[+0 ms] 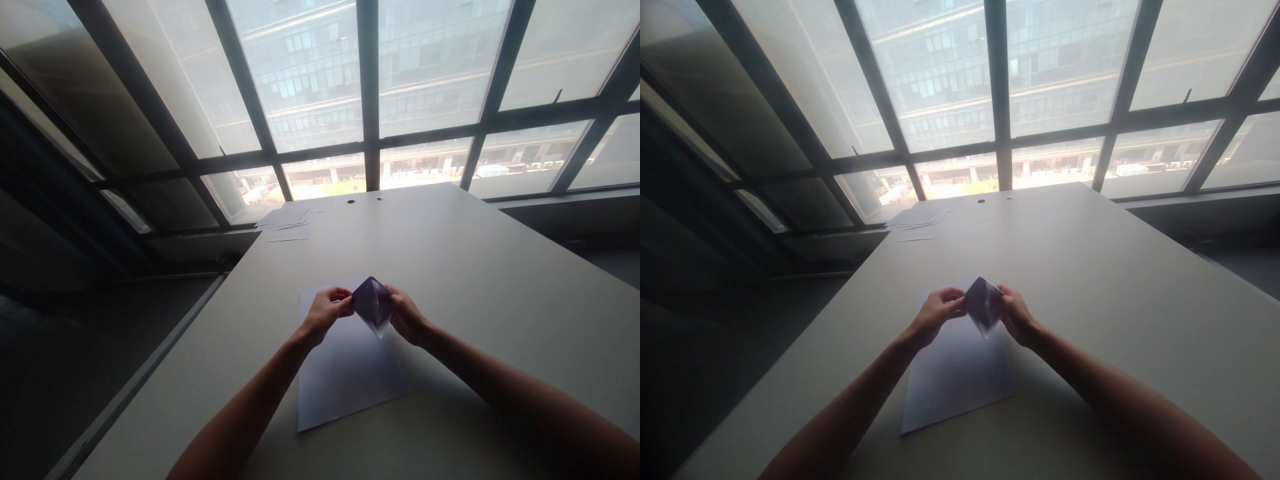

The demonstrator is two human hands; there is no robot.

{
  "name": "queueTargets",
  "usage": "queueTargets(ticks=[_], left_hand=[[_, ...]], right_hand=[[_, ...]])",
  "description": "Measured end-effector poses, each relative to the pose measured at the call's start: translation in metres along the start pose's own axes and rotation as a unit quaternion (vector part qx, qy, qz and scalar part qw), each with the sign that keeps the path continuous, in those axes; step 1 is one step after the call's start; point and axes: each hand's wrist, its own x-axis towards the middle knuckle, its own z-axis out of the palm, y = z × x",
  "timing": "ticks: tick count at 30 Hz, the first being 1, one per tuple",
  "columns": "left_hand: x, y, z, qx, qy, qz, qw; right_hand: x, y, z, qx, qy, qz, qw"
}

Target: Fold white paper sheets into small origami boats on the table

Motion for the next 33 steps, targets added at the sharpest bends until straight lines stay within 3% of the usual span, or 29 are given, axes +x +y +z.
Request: queueTargets(ticks=[5, 10, 13, 15, 18, 21, 24, 28, 33], left_hand=[[0.001, 0.0, -0.002, 0.019, 0.015, 0.035, 0.999], [0.002, -0.003, -0.001, 0.027, -0.016, 0.041, 0.999], [0.001, -0.009, 0.004, 0.085, 0.054, 0.094, 0.99], [-0.003, -0.011, 0.009, 0.169, 0.111, 0.174, 0.964], [-0.011, -0.008, 0.015, 0.325, 0.119, 0.267, 0.9], [-0.017, -0.002, 0.018, 0.449, 0.15, 0.292, 0.831], [-0.02, 0.001, 0.019, 0.508, 0.171, 0.277, 0.797], [-0.019, 0.002, 0.019, 0.513, 0.168, 0.234, 0.808], [-0.014, -0.003, 0.016, 0.451, 0.145, 0.202, 0.857]], right_hand=[[0.0, 0.001, -0.002, 0.041, -0.033, 0.015, 0.999], [-0.001, 0.003, -0.001, 0.066, -0.048, 0.018, 0.996], [0.0, 0.005, 0.0, 0.072, -0.036, 0.025, 0.996], [0.0, 0.008, 0.001, 0.071, -0.02, 0.03, 0.997], [-0.001, 0.011, 0.002, 0.068, 0.003, 0.027, 0.997], [-0.002, 0.012, 0.004, 0.054, 0.015, 0.014, 0.998], [-0.005, 0.013, 0.007, 0.015, 0.029, -0.013, 0.999], [-0.009, 0.012, 0.013, -0.042, 0.032, -0.05, 0.997], [-0.01, 0.008, 0.015, -0.086, 0.023, -0.083, 0.993]])
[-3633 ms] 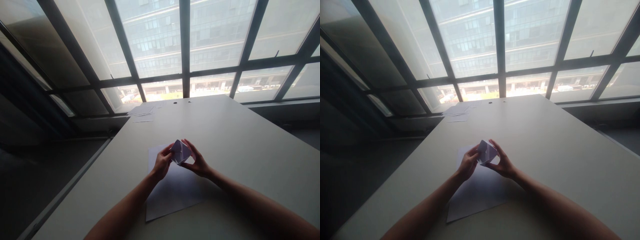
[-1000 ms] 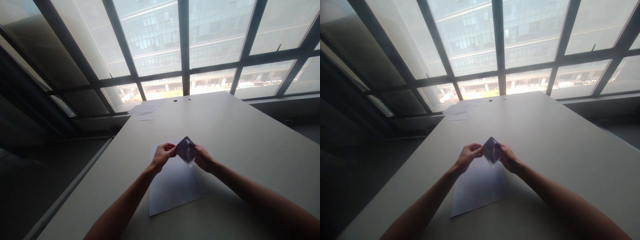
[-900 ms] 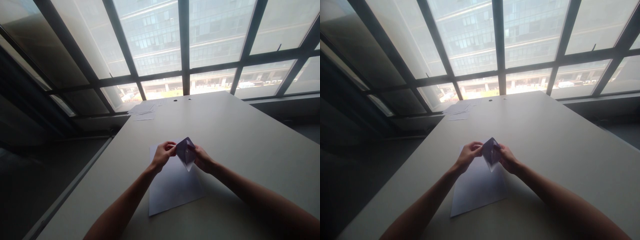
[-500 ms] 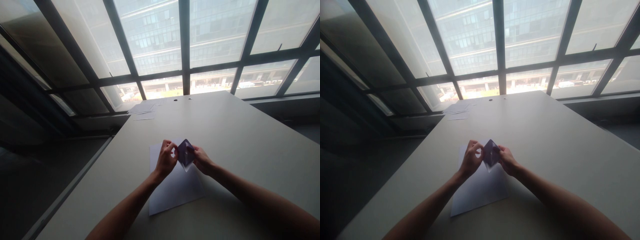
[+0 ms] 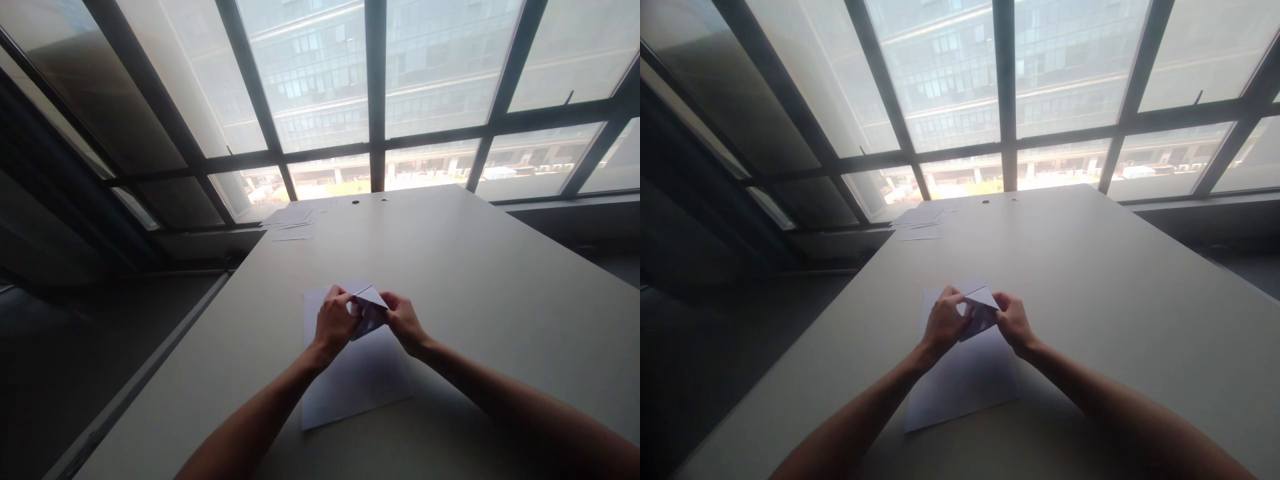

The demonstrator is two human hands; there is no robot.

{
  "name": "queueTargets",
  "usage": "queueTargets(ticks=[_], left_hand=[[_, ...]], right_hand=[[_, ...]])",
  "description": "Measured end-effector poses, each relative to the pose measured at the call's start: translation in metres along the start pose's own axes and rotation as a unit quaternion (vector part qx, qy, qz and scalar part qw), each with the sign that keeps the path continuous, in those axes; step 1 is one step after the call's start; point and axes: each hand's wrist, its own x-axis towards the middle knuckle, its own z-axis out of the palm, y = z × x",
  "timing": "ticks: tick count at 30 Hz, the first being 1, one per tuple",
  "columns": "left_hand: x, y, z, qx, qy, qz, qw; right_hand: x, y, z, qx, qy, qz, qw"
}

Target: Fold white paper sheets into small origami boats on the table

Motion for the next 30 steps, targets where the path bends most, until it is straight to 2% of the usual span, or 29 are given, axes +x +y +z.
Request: queueTargets(ticks=[3, 7, 13, 16, 18, 20, 25, 30], left_hand=[[0.002, -0.004, 0.002, -0.066, -0.004, -0.026, 0.997], [0.003, -0.002, 0.002, -0.143, 0.022, -0.044, 0.988], [0.001, 0.004, 0.002, -0.225, 0.036, 0.032, 0.973], [0.005, 0.002, 0.001, -0.256, -0.001, 0.061, 0.965], [0.008, 0.0, -0.001, -0.247, -0.036, 0.084, 0.965], [0.009, 0.0, -0.005, -0.232, -0.046, 0.097, 0.967], [0.006, -0.001, -0.011, -0.212, -0.004, 0.125, 0.969], [-0.001, -0.003, -0.011, -0.167, 0.083, 0.217, 0.958]], right_hand=[[0.003, 0.005, -0.003, -0.024, 0.022, 0.003, 0.999], [0.008, 0.017, -0.008, -0.065, 0.065, 0.006, 0.996], [0.01, 0.009, -0.01, -0.165, 0.096, -0.109, 0.976], [0.01, 0.002, -0.014, -0.187, 0.075, -0.177, 0.963], [0.009, 0.001, -0.017, -0.203, 0.047, -0.223, 0.952], [0.008, 0.002, -0.018, -0.224, 0.022, -0.271, 0.936], [0.005, -0.001, -0.021, -0.266, -0.029, -0.346, 0.899], [0.004, -0.01, -0.03, -0.316, -0.058, -0.397, 0.86]])
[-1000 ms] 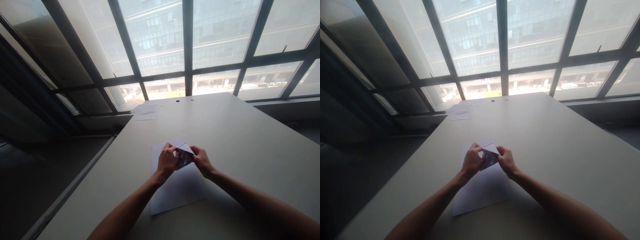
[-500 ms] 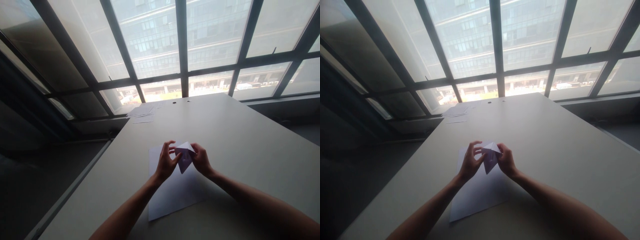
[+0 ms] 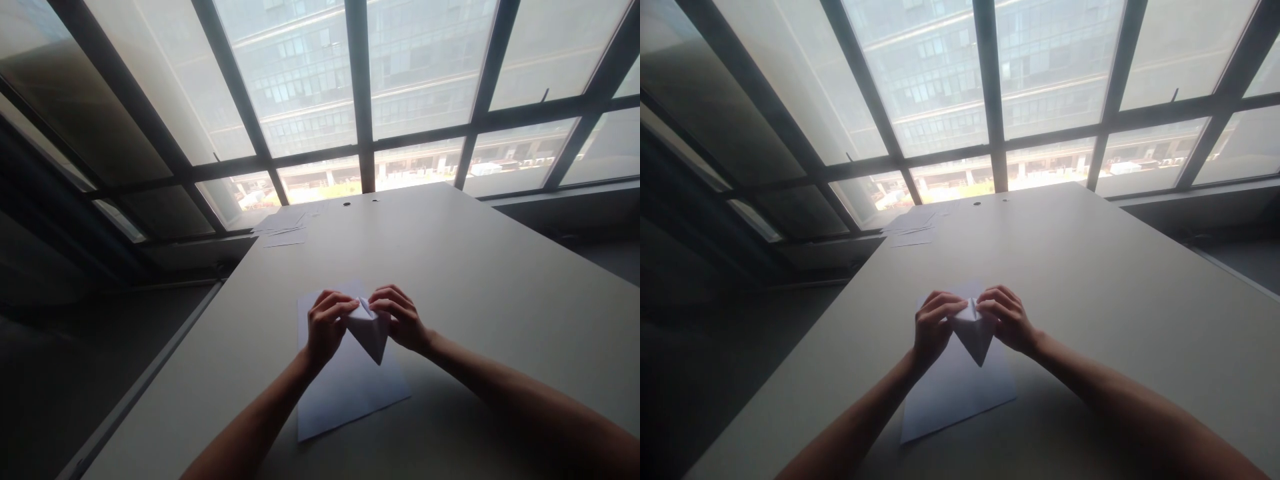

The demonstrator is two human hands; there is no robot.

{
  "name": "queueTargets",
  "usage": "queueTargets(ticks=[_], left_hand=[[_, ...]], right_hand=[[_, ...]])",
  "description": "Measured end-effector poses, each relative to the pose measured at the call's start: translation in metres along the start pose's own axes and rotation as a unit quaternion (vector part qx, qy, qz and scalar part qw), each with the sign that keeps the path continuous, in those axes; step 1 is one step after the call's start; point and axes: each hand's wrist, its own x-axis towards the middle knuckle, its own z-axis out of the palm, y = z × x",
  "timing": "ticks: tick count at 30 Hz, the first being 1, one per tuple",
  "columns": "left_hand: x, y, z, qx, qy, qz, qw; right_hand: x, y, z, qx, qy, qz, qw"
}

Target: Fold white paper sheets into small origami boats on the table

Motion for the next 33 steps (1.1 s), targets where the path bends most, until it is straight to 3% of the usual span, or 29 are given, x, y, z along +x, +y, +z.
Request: queueTargets(ticks=[5, 8, 10, 13, 15, 19, 22, 24, 26, 29, 31, 33], left_hand=[[-0.005, 0.002, -0.001, 0.033, 0.07, 0.05, 0.996], [-0.006, 0.002, -0.001, 0.02, 0.101, 0.075, 0.992], [-0.006, 0.001, 0.0, -0.012, 0.115, 0.08, 0.99], [-0.007, -0.002, 0.004, -0.046, 0.114, 0.084, 0.989], [-0.009, -0.005, 0.004, -0.036, 0.101, 0.09, 0.99], [-0.014, -0.011, -0.004, 0.072, 0.071, 0.117, 0.988], [-0.015, -0.014, -0.009, 0.171, 0.073, 0.168, 0.968], [-0.014, -0.016, -0.009, 0.201, 0.068, 0.181, 0.96], [-0.013, -0.019, -0.003, 0.196, 0.071, 0.125, 0.97], [-0.009, -0.023, 0.009, 0.099, 0.115, -0.095, 0.984], [-0.005, -0.024, 0.014, -0.033, 0.112, -0.242, 0.963], [0.0, -0.021, 0.016, -0.168, 0.074, -0.316, 0.931]], right_hand=[[-0.002, 0.005, -0.002, -0.015, 0.01, -0.022, 1.0], [0.001, 0.007, 0.002, 0.085, 0.056, 0.088, 0.991], [0.006, 0.006, 0.004, 0.229, 0.043, 0.203, 0.951], [0.011, -0.001, 0.003, 0.442, -0.039, 0.336, 0.831], [0.012, -0.008, 0.002, 0.5, -0.077, 0.38, 0.774], [0.011, -0.014, 0.002, 0.526, -0.094, 0.433, 0.726], [0.01, -0.013, 0.003, 0.541, -0.074, 0.465, 0.697], [0.011, -0.011, 0.004, 0.53, -0.04, 0.46, 0.711], [0.014, -0.009, 0.004, 0.502, 0.004, 0.435, 0.747], [0.018, -0.004, 0.003, 0.454, 0.071, 0.397, 0.794], [0.018, 0.0, 0.002, 0.416, 0.11, 0.379, 0.819], [0.018, 0.003, 0.002, 0.377, 0.141, 0.364, 0.84]])
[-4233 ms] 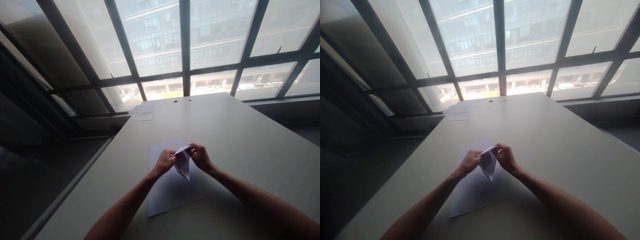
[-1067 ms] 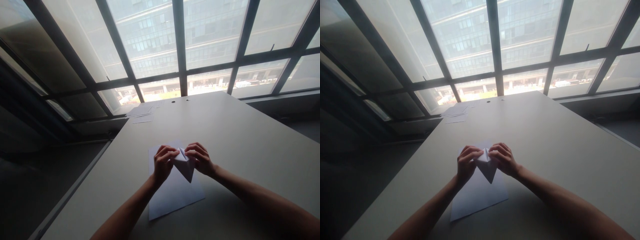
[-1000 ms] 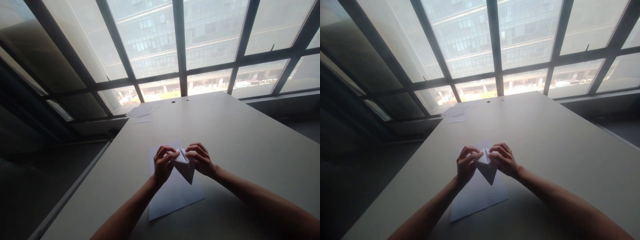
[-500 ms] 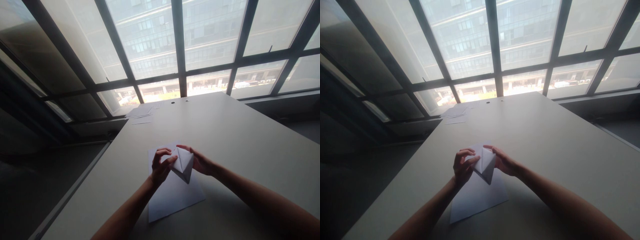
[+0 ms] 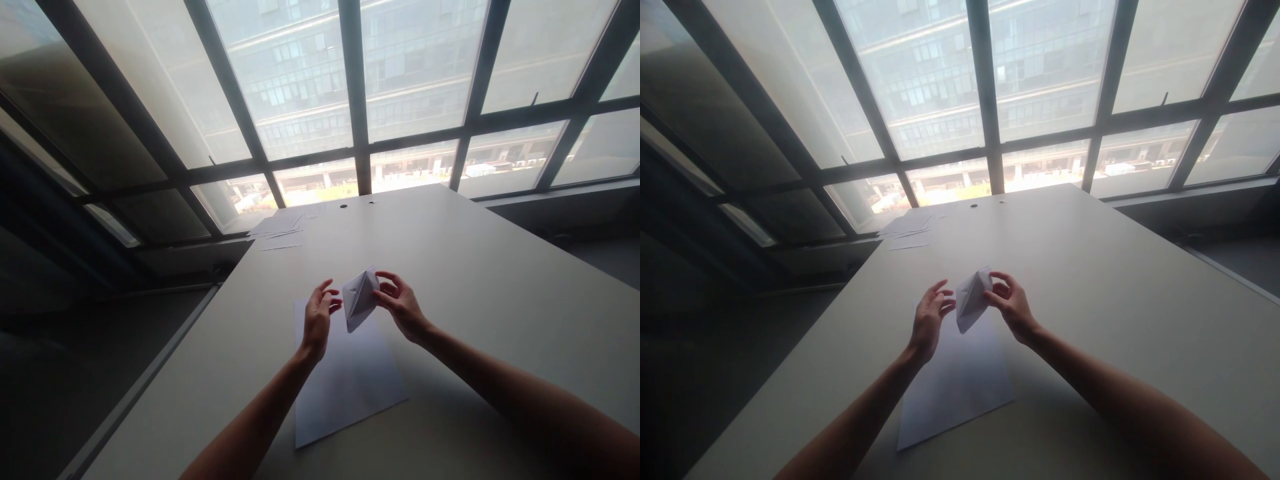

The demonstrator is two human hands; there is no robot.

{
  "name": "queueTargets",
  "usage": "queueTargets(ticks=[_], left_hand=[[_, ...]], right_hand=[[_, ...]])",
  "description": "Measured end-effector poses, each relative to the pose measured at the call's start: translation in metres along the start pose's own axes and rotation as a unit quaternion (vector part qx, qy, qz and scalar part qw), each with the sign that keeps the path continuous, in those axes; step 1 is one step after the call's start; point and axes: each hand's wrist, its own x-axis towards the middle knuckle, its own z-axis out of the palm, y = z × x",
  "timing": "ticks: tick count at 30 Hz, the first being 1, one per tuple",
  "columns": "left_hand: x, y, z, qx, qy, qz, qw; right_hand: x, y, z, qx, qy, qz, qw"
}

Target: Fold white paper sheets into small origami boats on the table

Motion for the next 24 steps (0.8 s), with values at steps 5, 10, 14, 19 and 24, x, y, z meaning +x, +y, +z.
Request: queueTargets(ticks=[5, 10, 14, 19, 24], left_hand=[[-0.005, 0.017, 0.005, -0.073, -0.165, -0.07, 0.981], [-0.012, 0.021, 0.009, -0.114, -0.191, -0.117, 0.968], [-0.015, 0.014, 0.009, -0.174, -0.166, -0.152, 0.959], [-0.015, 0.008, 0.01, -0.17, -0.15, -0.148, 0.963], [-0.014, 0.009, 0.01, -0.086, -0.116, -0.079, 0.986]], right_hand=[[-0.003, 0.007, 0.002, -0.067, -0.002, -0.07, 0.995], [-0.007, 0.016, 0.002, -0.203, 0.027, -0.143, 0.968], [-0.006, 0.018, 0.0, -0.237, 0.003, -0.085, 0.968], [-0.007, 0.018, 0.004, -0.145, -0.082, 0.0, 0.986], [-0.01, 0.018, 0.008, -0.058, -0.083, 0.024, 0.995]])
